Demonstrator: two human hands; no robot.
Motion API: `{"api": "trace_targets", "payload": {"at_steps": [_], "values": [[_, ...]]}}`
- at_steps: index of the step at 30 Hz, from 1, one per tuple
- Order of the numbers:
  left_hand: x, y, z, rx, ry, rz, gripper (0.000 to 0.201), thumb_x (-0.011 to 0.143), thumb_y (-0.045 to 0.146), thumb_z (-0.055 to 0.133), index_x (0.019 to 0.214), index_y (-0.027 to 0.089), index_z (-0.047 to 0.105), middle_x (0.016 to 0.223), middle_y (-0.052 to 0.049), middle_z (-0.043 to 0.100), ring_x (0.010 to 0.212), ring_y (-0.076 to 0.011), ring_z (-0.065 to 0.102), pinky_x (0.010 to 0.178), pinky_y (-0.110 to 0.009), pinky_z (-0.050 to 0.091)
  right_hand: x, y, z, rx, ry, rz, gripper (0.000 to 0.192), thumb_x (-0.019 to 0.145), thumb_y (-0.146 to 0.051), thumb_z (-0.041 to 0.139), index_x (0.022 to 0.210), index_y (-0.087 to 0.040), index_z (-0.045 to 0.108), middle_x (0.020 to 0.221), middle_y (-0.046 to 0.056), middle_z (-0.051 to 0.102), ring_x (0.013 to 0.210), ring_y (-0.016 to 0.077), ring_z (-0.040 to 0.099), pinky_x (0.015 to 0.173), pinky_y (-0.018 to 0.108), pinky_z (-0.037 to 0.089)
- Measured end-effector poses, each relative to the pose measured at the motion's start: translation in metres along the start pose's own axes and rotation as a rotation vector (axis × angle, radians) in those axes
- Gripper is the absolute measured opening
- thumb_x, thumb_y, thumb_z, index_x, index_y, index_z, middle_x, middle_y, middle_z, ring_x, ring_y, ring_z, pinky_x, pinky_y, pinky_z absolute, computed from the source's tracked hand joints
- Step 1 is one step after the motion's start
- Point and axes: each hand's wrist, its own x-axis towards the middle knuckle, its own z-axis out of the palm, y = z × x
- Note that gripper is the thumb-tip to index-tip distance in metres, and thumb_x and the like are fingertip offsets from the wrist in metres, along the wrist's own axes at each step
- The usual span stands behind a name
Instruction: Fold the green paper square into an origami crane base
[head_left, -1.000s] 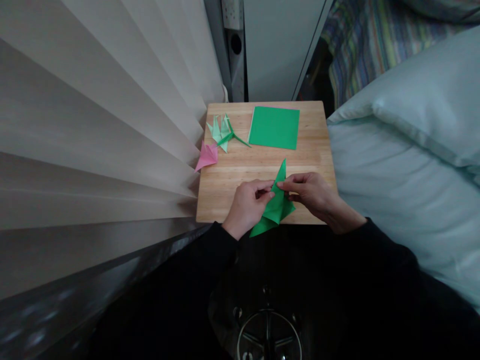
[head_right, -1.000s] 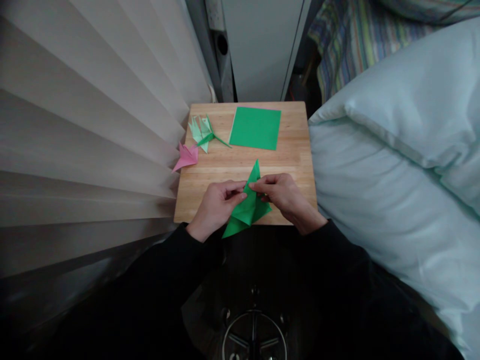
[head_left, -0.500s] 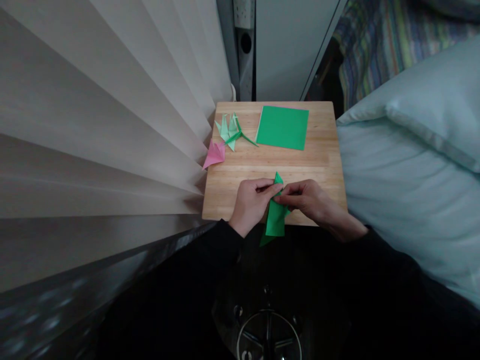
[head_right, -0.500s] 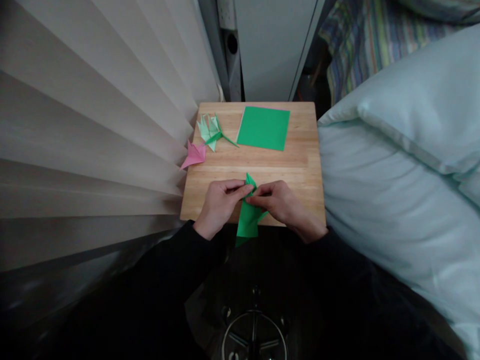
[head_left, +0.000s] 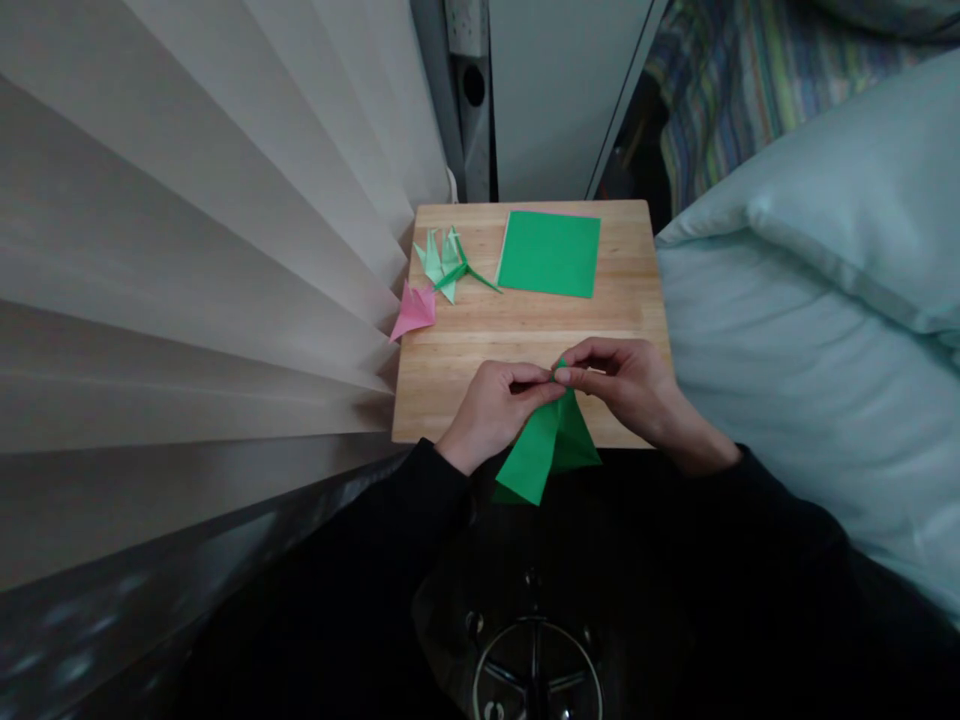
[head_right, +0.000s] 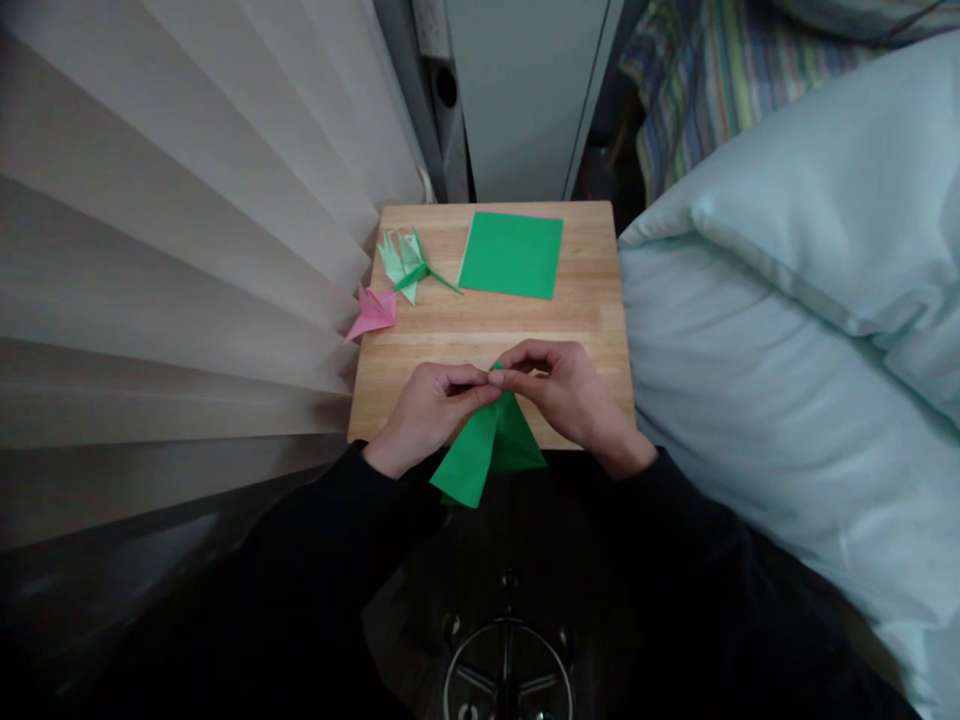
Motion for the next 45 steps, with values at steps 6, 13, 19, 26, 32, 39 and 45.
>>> {"api": "trace_targets", "payload": {"at_steps": [6, 13, 19, 26, 32, 39, 45], "values": [[0.000, 0.001, -0.008, 0.067, -0.052, 0.019, 0.021, 0.083, 0.036, 0.078, 0.075, 0.017, 0.081, 0.068, 0.000, 0.071, 0.066, -0.0135, 0.058, 0.065, -0.027, 0.043, 0.000, -0.011, -0.003, -0.018, -0.083, 0.031, 0.037, 0.065, -0.051, 0.091, 0.077, -0.020, 0.073, 0.074, 0.001, 0.070, 0.067, 0.0138, 0.057, 0.065, 0.031, 0.045], [0.000, 0.007, -0.014, 0.017, -0.125, -0.024, 0.011, 0.083, 0.028, 0.078, 0.083, 0.019, 0.084, 0.079, -0.002, 0.079, 0.071, -0.0141, 0.064, 0.070, -0.027, 0.047, -0.002, -0.016, -0.007, -0.086, -0.111, 0.050, 0.042, 0.069, -0.058, 0.087, 0.068, -0.020, 0.069, 0.062, -0.001, 0.061, 0.058, 0.0120, 0.049, 0.057, 0.029, 0.039], [0.001, 0.008, -0.017, 0.035, -0.122, -0.018, 0.011, 0.084, 0.027, 0.077, 0.083, 0.019, 0.085, 0.079, -0.002, 0.079, 0.072, -0.0151, 0.065, 0.070, -0.027, 0.048, -0.002, -0.014, -0.007, -0.082, -0.114, 0.054, 0.047, 0.064, -0.063, 0.089, 0.073, -0.020, 0.072, 0.065, 0.000, 0.064, 0.059, 0.0120, 0.050, 0.055, 0.029, 0.040], [0.001, 0.003, -0.014, 0.044, -0.054, -0.012, 0.011, 0.083, 0.029, 0.079, 0.083, 0.020, 0.084, 0.078, -0.002, 0.079, 0.071, -0.0151, 0.064, 0.068, -0.028, 0.046, -0.003, -0.014, -0.005, -0.035, -0.088, 0.060, 0.041, 0.064, -0.054, 0.091, 0.072, -0.020, 0.071, 0.063, -0.002, 0.062, 0.058, 0.0108, 0.049, 0.057, 0.029, 0.040], [0.001, 0.001, -0.015, 0.136, -0.017, 0.006, 0.017, 0.084, 0.035, 0.078, 0.079, 0.019, 0.083, 0.073, -0.001, 0.078, 0.068, -0.0152, 0.063, 0.065, -0.028, 0.043, -0.002, -0.010, -0.008, -0.074, -0.039, 0.030, 0.035, 0.069, -0.051, 0.088, 0.072, -0.021, 0.071, 0.067, -0.001, 0.064, 0.060, 0.0118, 0.048, 0.058, 0.030, 0.038], [-0.001, 0.002, -0.014, 0.112, -0.036, 0.023, 0.010, 0.084, 0.028, 0.078, 0.083, 0.021, 0.084, 0.082, -0.002, 0.082, 0.075, -0.0164, 0.068, 0.071, -0.028, 0.048, -0.003, -0.003, -0.008, -0.128, -0.090, 0.066, 0.031, 0.072, -0.049, 0.085, 0.066, -0.022, 0.071, 0.067, 0.000, 0.066, 0.065, 0.0156, 0.053, 0.060, 0.031, 0.039], [-0.001, 0.004, -0.014, 0.143, -0.056, 0.053, 0.013, 0.086, 0.029, 0.075, 0.081, 0.020, 0.083, 0.078, -0.001, 0.079, 0.071, -0.0152, 0.065, 0.067, -0.027, 0.047, -0.003, -0.002, -0.007, -0.140, -0.051, 0.066, 0.037, 0.071, -0.052, 0.086, 0.061, -0.022, 0.067, 0.064, -0.001, 0.065, 0.063, 0.0150, 0.053, 0.059, 0.031, 0.040]]}}
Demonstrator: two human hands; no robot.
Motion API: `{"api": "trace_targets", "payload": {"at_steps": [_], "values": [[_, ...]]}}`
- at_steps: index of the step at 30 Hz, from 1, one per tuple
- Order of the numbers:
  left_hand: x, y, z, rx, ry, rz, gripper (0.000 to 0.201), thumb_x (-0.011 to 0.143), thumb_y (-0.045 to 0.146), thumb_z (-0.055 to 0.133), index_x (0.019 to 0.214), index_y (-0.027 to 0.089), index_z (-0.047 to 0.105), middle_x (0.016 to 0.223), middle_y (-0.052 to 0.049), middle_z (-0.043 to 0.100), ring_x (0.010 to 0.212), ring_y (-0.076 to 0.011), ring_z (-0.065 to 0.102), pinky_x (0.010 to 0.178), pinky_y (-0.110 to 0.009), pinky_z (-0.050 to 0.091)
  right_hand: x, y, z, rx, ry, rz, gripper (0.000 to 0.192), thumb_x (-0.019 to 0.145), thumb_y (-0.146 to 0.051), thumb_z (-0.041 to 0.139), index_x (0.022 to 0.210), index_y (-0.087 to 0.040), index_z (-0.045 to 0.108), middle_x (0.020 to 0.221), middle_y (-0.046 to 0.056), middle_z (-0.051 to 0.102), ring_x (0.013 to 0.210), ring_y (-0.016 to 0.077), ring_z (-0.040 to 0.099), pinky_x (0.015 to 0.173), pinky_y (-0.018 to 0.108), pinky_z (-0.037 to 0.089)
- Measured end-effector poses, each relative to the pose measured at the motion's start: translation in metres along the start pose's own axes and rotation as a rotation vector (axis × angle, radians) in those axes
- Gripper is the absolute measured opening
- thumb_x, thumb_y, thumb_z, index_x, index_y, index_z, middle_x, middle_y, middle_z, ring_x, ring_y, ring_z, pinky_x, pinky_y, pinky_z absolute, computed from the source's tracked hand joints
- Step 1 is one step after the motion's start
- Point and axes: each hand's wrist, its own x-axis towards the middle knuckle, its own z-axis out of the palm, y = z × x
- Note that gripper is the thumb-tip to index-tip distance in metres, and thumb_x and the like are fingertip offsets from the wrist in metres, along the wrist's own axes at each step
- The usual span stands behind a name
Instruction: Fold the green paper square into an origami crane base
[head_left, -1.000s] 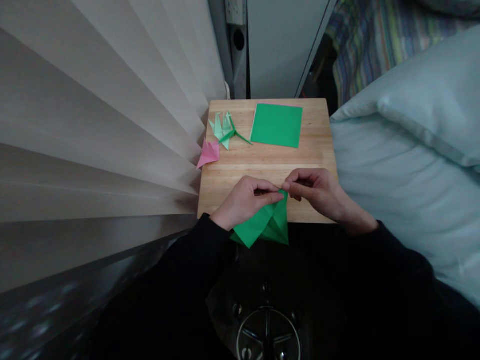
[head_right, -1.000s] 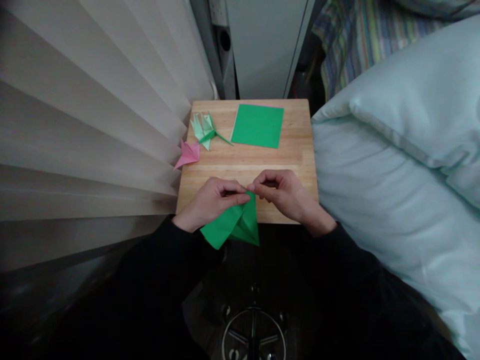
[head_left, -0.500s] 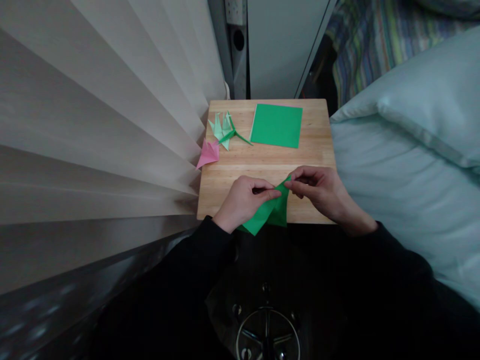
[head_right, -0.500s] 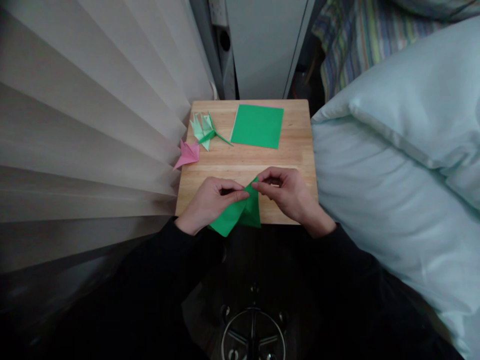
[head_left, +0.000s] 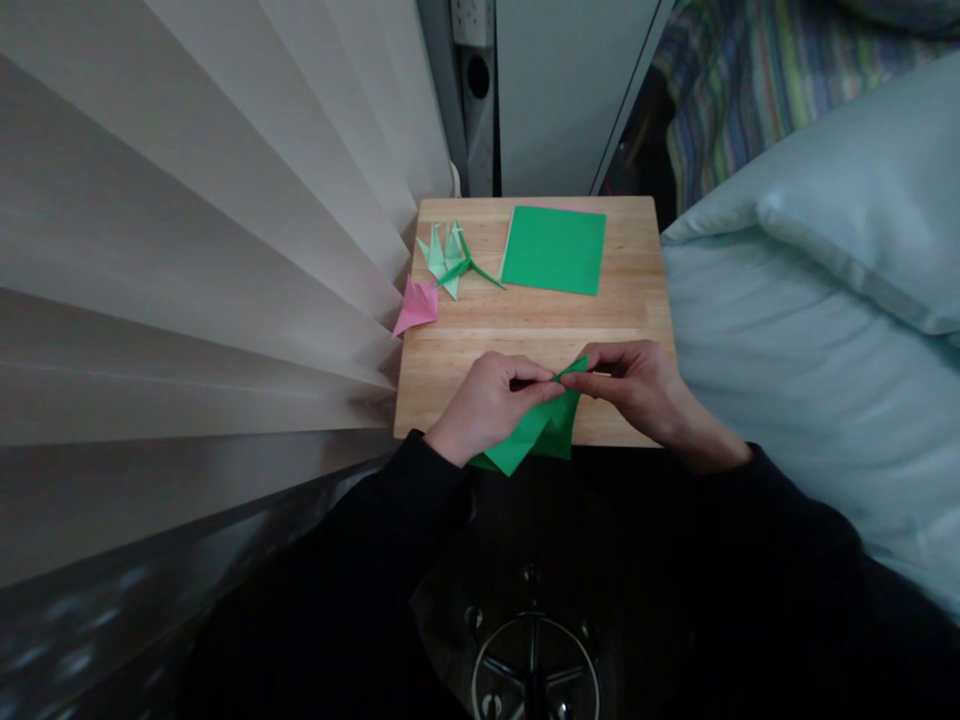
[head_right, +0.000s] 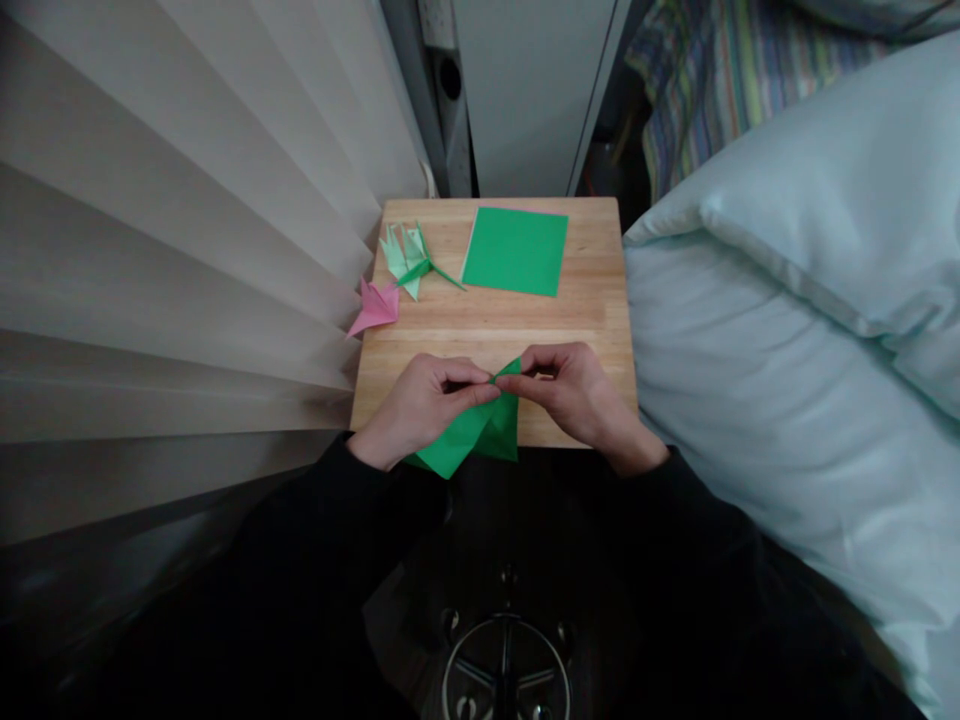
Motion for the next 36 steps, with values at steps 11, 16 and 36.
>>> {"api": "trace_targets", "payload": {"at_steps": [11, 16, 36], "values": [[-0.0001, 0.0007, 0.0003, 0.014, 0.014, 0.008, 0.012, 0.087, 0.028, 0.075, 0.083, 0.020, 0.083, 0.082, -0.002, 0.081, 0.074, -0.0156, 0.068, 0.071, -0.028, 0.049, -0.0017, -0.0071, 0.0020, 0.034, 0.026, -0.028, 0.036, 0.067, -0.053, 0.088, 0.065, -0.021, 0.072, 0.065, 0.000, 0.068, 0.061, 0.0137, 0.052, 0.060, 0.031, 0.040], [0.0004, -0.0010, 0.0003, 0.005, 0.035, -0.008, 0.012, 0.085, 0.031, 0.078, 0.085, 0.021, 0.084, 0.085, -0.003, 0.082, 0.078, -0.0177, 0.072, 0.073, -0.029, 0.051, -0.0014, -0.0081, 0.0040, 0.053, 0.050, -0.032, 0.039, 0.066, -0.057, 0.089, 0.067, -0.022, 0.072, 0.068, 0.001, 0.070, 0.062, 0.0144, 0.055, 0.063, 0.032, 0.045], [0.0008, -0.0023, 0.0002, 0.021, 0.051, -0.024, 0.013, 0.083, 0.032, 0.079, 0.080, 0.020, 0.083, 0.079, -0.003, 0.081, 0.073, -0.0167, 0.069, 0.068, -0.028, 0.048, -0.0020, -0.0073, 0.0058, 0.078, 0.095, -0.046, 0.032, 0.066, -0.049, 0.090, 0.072, -0.022, 0.075, 0.073, 0.002, 0.073, 0.067, 0.0163, 0.059, 0.064, 0.032, 0.047]]}}
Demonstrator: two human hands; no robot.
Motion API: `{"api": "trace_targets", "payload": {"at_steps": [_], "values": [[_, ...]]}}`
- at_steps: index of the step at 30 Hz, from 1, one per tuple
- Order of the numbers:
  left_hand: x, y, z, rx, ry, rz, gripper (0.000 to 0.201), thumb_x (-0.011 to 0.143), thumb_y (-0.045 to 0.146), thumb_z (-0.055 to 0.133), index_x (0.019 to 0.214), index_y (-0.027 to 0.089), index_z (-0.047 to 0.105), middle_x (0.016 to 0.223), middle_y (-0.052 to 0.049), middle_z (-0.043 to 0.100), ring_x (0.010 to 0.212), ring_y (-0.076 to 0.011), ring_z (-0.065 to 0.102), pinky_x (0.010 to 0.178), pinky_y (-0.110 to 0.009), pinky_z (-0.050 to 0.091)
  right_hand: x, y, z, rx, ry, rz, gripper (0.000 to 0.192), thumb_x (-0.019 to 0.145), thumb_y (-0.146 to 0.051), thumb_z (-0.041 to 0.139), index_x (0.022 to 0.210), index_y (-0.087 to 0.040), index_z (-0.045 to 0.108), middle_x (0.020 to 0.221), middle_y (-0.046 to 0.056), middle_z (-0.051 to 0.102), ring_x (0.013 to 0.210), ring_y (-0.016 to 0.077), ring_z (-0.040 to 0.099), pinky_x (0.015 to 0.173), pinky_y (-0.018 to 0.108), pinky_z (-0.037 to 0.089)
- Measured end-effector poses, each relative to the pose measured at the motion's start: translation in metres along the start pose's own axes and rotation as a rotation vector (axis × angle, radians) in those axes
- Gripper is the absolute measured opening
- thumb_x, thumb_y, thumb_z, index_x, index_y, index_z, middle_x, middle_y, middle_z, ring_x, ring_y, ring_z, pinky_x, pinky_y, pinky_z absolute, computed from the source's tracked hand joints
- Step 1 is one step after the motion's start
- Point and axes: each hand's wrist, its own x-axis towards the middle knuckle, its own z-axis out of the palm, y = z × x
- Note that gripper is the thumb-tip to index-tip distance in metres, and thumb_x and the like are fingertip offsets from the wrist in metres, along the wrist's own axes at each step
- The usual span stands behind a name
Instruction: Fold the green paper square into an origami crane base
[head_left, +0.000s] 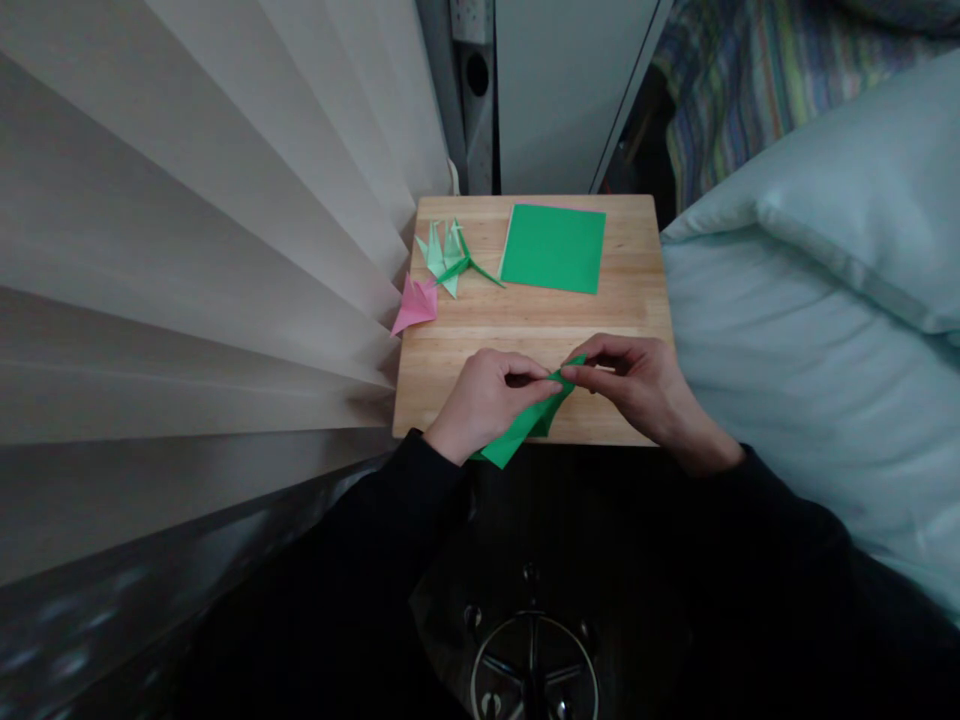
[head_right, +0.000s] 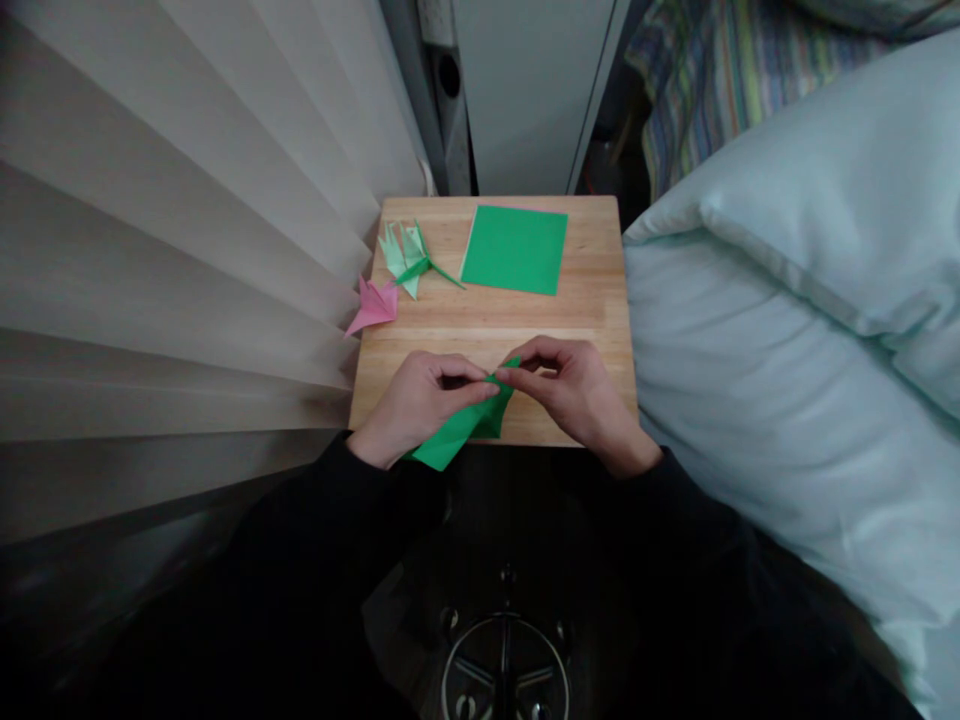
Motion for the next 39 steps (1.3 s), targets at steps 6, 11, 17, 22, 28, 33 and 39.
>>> {"api": "trace_targets", "payload": {"at_steps": [6, 11, 17, 22, 28, 33, 39], "values": [[0.000, 0.002, 0.001, -0.013, 0.007, 0.003, 0.012, 0.082, 0.030, 0.079, 0.077, 0.019, 0.082, 0.076, -0.003, 0.079, 0.070, -0.0159, 0.067, 0.067, -0.028, 0.048, -0.001, 0.000, 0.000, -0.020, -0.001, -0.012, 0.036, 0.068, -0.056, 0.088, 0.071, -0.022, 0.074, 0.070, 0.002, 0.072, 0.066, 0.0170, 0.061, 0.066, 0.034, 0.050], [0.000, 0.001, 0.000, -0.014, -0.002, -0.002, 0.015, 0.083, 0.032, 0.078, 0.077, 0.018, 0.082, 0.073, -0.002, 0.078, 0.067, -0.0146, 0.064, 0.065, -0.028, 0.045, -0.001, 0.001, 0.000, -0.024, 0.007, -0.019, 0.035, 0.070, -0.055, 0.087, 0.071, -0.021, 0.075, 0.069, 0.002, 0.071, 0.064, 0.0160, 0.058, 0.063, 0.033, 0.047], [0.001, -0.001, 0.000, -0.003, -0.023, -0.017, 0.016, 0.084, 0.033, 0.078, 0.079, 0.018, 0.082, 0.075, -0.003, 0.078, 0.069, -0.0155, 0.065, 0.067, -0.028, 0.046, -0.001, 0.003, -0.002, -0.088, 0.000, -0.042, 0.036, 0.081, -0.055, 0.079, 0.069, -0.021, 0.074, 0.065, 0.001, 0.066, 0.063, 0.0155, 0.053, 0.060, 0.032, 0.042], [0.000, -0.001, -0.001, -0.004, -0.031, -0.032, 0.016, 0.084, 0.032, 0.077, 0.079, 0.018, 0.082, 0.075, -0.003, 0.078, 0.069, -0.0157, 0.065, 0.067, -0.029, 0.047, 0.000, 0.006, -0.003, -0.082, 0.008, -0.042, 0.047, 0.089, -0.063, 0.067, 0.069, -0.021, 0.072, 0.065, 0.003, 0.066, 0.063, 0.0165, 0.056, 0.061, 0.033, 0.044], [0.000, 0.002, -0.001, 0.006, 0.000, -0.027, 0.015, 0.083, 0.029, 0.076, 0.075, 0.017, 0.080, 0.072, -0.002, 0.076, 0.066, -0.0140, 0.062, 0.065, -0.027, 0.044, 0.002, 0.007, -0.002, 0.001, 0.026, -0.029, 0.034, 0.075, -0.053, 0.086, 0.077, -0.021, 0.074, 0.074, 0.002, 0.071, 0.069, 0.0161, 0.060, 0.064, 0.031, 0.047], [0.000, 0.004, -0.001, -0.032, 0.011, -0.022, 0.015, 0.081, 0.029, 0.077, 0.074, 0.017, 0.079, 0.072, -0.002, 0.076, 0.066, -0.0137, 0.062, 0.065, -0.027, 0.045, 0.002, 0.010, -0.002, 0.061, 0.034, -0.020, 0.026, 0.073, -0.042, 0.088, 0.074, -0.020, 0.073, 0.073, 0.001, 0.072, 0.068, 0.0147, 0.060, 0.064, 0.029, 0.044], [0.000, 0.003, 0.000, -0.079, -0.020, -0.035, 0.015, 0.081, 0.031, 0.079, 0.074, 0.017, 0.079, 0.072, -0.001, 0.075, 0.066, -0.0138, 0.062, 0.066, -0.028, 0.044, 0.000, 0.007, -0.005, 0.021, 0.020, -0.051, 0.025, 0.083, -0.043, 0.081, 0.073, -0.021, 0.074, 0.068, 0.000, 0.069, 0.067, 0.0142, 0.059, 0.064, 0.029, 0.044]]}}
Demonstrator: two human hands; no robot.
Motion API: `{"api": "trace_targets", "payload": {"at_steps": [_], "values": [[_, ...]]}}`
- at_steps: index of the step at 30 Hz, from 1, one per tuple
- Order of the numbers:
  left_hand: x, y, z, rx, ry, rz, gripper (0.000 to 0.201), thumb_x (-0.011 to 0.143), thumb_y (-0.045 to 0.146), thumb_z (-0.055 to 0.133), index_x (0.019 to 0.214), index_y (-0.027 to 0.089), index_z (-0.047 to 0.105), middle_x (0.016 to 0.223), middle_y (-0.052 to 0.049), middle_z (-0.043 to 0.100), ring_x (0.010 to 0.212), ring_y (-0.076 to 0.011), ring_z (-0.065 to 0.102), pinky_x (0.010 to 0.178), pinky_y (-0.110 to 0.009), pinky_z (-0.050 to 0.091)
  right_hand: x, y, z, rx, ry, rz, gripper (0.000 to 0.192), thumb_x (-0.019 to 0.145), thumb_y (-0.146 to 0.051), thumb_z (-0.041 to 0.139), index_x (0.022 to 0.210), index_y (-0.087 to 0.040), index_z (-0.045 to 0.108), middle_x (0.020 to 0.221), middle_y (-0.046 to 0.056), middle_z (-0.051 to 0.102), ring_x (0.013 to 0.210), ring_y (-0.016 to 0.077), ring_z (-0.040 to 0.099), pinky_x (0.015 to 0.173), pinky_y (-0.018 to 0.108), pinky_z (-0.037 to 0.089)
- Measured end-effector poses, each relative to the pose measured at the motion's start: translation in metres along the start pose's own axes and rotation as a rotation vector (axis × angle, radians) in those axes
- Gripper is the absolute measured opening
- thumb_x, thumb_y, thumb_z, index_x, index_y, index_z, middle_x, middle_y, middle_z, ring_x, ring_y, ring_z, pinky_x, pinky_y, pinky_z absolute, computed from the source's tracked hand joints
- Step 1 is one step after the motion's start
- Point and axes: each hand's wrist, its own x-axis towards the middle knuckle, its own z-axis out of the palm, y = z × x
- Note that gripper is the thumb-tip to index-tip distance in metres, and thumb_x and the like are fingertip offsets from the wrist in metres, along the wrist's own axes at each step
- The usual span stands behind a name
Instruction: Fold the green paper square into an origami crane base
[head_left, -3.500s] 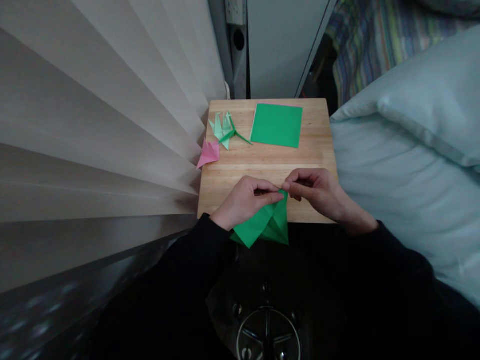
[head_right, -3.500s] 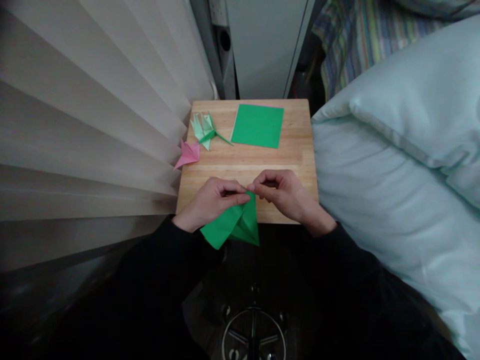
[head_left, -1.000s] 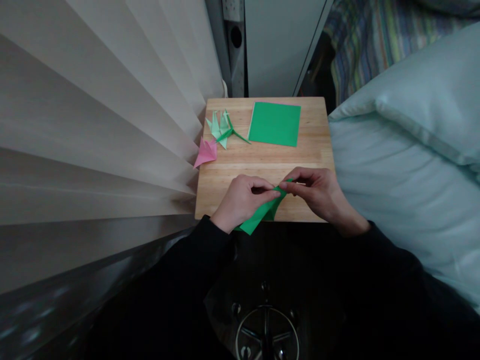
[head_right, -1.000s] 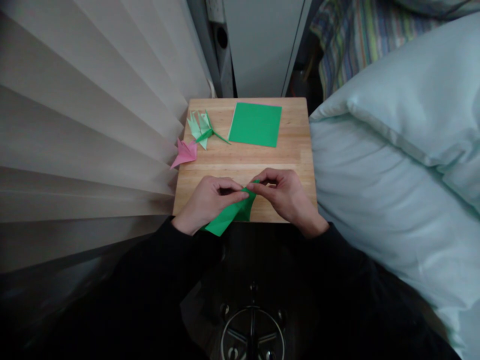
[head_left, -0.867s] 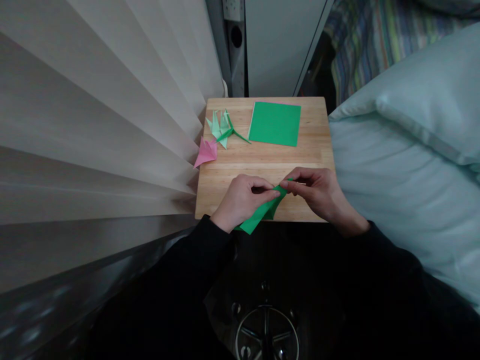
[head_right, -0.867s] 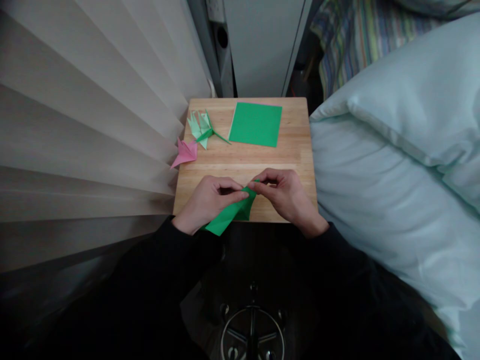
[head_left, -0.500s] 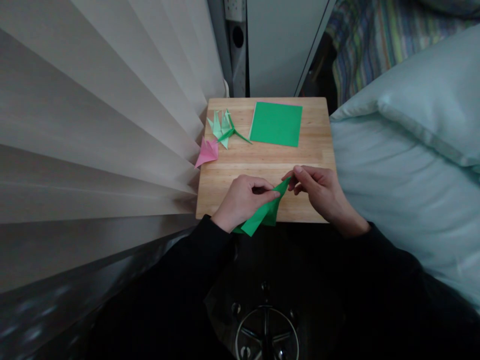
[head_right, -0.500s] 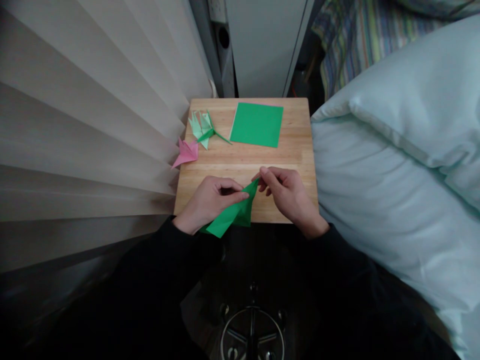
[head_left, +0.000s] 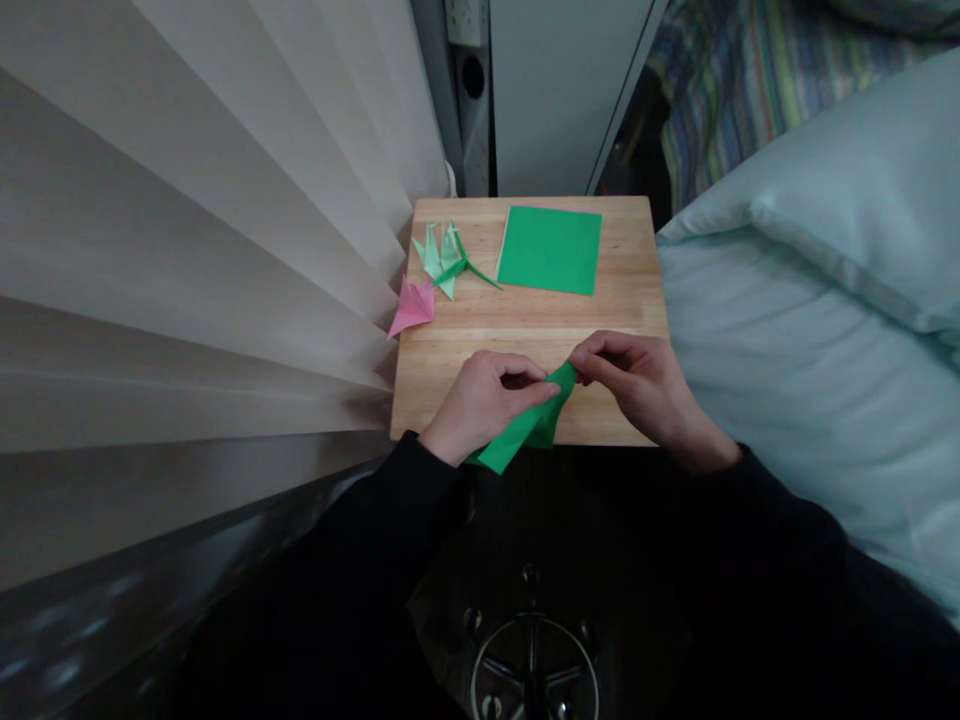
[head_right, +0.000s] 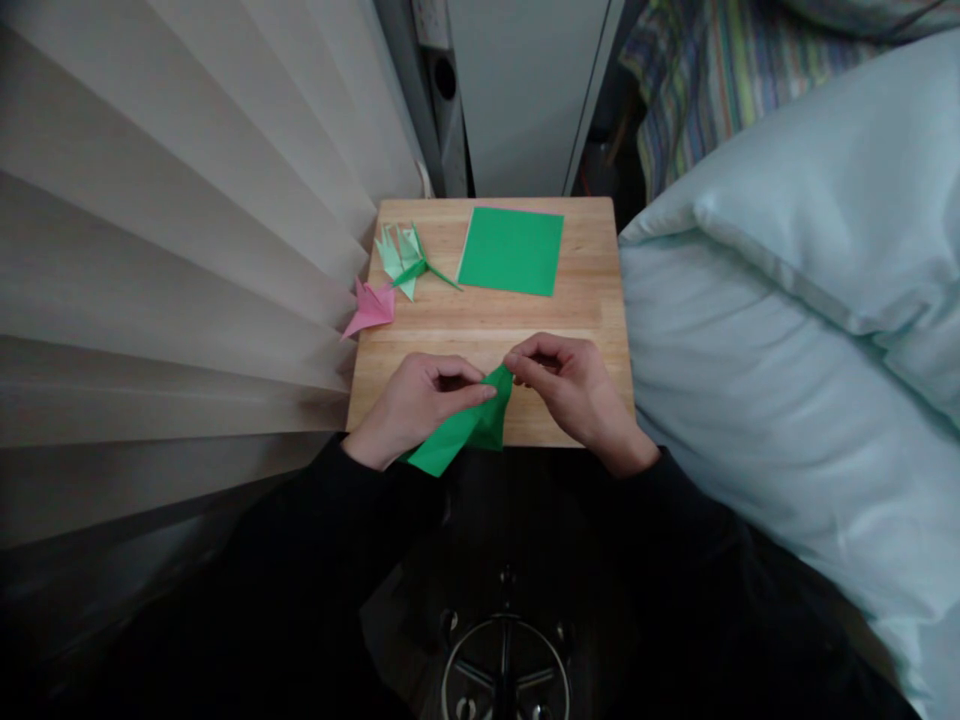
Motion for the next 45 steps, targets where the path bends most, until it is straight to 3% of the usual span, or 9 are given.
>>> {"api": "trace_targets", "payload": {"at_steps": [6, 12, 21, 27, 33, 38, 45], "values": [[0.000, 0.001, -0.001, -0.054, -0.040, -0.030, 0.014, 0.080, 0.029, 0.080, 0.074, 0.016, 0.079, 0.070, 0.000, 0.073, 0.065, -0.0123, 0.059, 0.065, -0.027, 0.042, 0.000, -0.005, -0.001, -0.050, -0.002, -0.033, 0.045, 0.088, -0.061, 0.072, 0.068, -0.021, 0.070, 0.064, 0.002, 0.067, 0.064, 0.0158, 0.060, 0.065, 0.032, 0.047], [0.000, 0.006, -0.003, -0.076, -0.041, -0.054, 0.015, 0.078, 0.030, 0.080, 0.070, 0.017, 0.077, 0.067, 0.001, 0.071, 0.063, -0.0116, 0.056, 0.063, -0.026, 0.041, -0.001, -0.011, -0.004, -0.008, -0.029, -0.010, 0.034, 0.077, -0.053, 0.085, 0.077, -0.022, 0.073, 0.071, 0.001, 0.070, 0.069, 0.0157, 0.063, 0.068, 0.031, 0.052], [0.000, 0.007, -0.006, -0.151, -0.105, -0.083, 0.022, 0.073, 0.037, 0.086, 0.068, 0.017, 0.076, 0.065, 0.002, 0.068, 0.062, -0.0103, 0.053, 0.061, -0.025, 0.039, -0.001, -0.010, -0.003, 0.042, -0.028, -0.027, 0.027, 0.076, -0.044, 0.088, 0.078, -0.021, 0.074, 0.076, 0.002, 0.073, 0.068, 0.0143, 0.063, 0.067, 0.029, 0.053], [-0.001, 0.009, -0.007, -0.155, -0.151, -0.097, 0.020, 0.072, 0.034, 0.086, 0.068, 0.017, 0.076, 0.066, 0.002, 0.069, 0.063, -0.0103, 0.054, 0.063, -0.025, 0.041, -0.002, -0.013, -0.003, 0.016, -0.032, -0.025, 0.028, 0.078, -0.045, 0.085, 0.074, -0.021, 0.073, 0.067, 0.001, 0.069, 0.064, 0.0144, 0.061, 0.063, 0.029, 0.049], [-0.002, 0.006, -0.004, -0.109, -0.099, -0.089, 0.012, 0.075, 0.027, 0.081, 0.069, 0.017, 0.077, 0.067, 0.001, 0.070, 0.063, -0.0107, 0.056, 0.064, -0.026, 0.042, -0.002, -0.011, -0.001, 0.035, 0.022, 0.041, 0.025, 0.082, -0.044, 0.079, 0.074, -0.021, 0.072, 0.066, 0.001, 0.069, 0.064, 0.0152, 0.062, 0.066, 0.031, 0.052], [-0.001, 0.006, -0.004, -0.092, -0.073, -0.056, 0.015, 0.076, 0.030, 0.081, 0.070, 0.017, 0.076, 0.067, 0.001, 0.069, 0.063, -0.0110, 0.056, 0.063, -0.026, 0.042, -0.002, -0.011, -0.001, 0.054, -0.058, 0.075, 0.025, 0.072, -0.041, 0.087, 0.075, -0.021, 0.073, 0.074, 0.000, 0.072, 0.069, 0.0147, 0.063, 0.068, 0.030, 0.052], [-0.002, 0.009, -0.004, -0.094, -0.105, -0.060, 0.025, 0.073, 0.038, 0.086, 0.068, 0.017, 0.075, 0.066, 0.001, 0.068, 0.061, -0.0110, 0.056, 0.062, -0.025, 0.044, -0.002, -0.010, 0.000, 0.042, -0.057, 0.051, 0.031, 0.070, -0.049, 0.089, 0.073, -0.022, 0.073, 0.074, 0.001, 0.073, 0.071, 0.0164, 0.065, 0.070, 0.032, 0.055]]}}
